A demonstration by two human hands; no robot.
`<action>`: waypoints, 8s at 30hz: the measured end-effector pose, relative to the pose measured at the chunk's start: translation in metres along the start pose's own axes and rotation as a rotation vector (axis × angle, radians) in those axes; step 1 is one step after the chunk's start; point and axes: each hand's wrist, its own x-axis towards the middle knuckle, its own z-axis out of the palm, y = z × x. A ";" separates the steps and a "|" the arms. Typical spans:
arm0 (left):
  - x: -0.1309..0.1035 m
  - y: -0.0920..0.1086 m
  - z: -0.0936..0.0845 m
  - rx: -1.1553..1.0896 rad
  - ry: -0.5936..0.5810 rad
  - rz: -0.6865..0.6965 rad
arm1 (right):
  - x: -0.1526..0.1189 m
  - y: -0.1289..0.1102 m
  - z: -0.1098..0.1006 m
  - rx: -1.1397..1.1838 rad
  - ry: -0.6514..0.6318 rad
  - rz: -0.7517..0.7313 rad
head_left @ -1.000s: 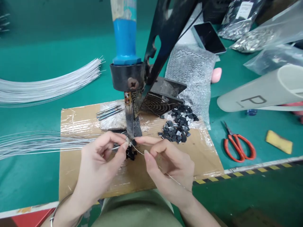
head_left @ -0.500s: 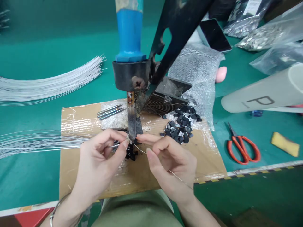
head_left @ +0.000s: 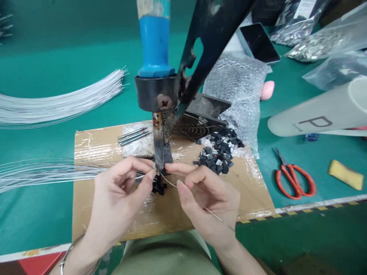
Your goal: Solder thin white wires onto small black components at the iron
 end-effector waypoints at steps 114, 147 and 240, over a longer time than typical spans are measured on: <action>-0.004 -0.001 -0.001 0.028 0.021 0.065 | -0.005 0.007 0.008 -0.013 0.066 -0.055; -0.001 0.001 0.002 0.038 0.006 0.141 | -0.004 0.006 0.011 -0.173 0.110 -0.206; 0.164 -0.042 -0.135 1.230 0.111 0.452 | -0.001 0.060 -0.044 -0.511 0.440 -0.394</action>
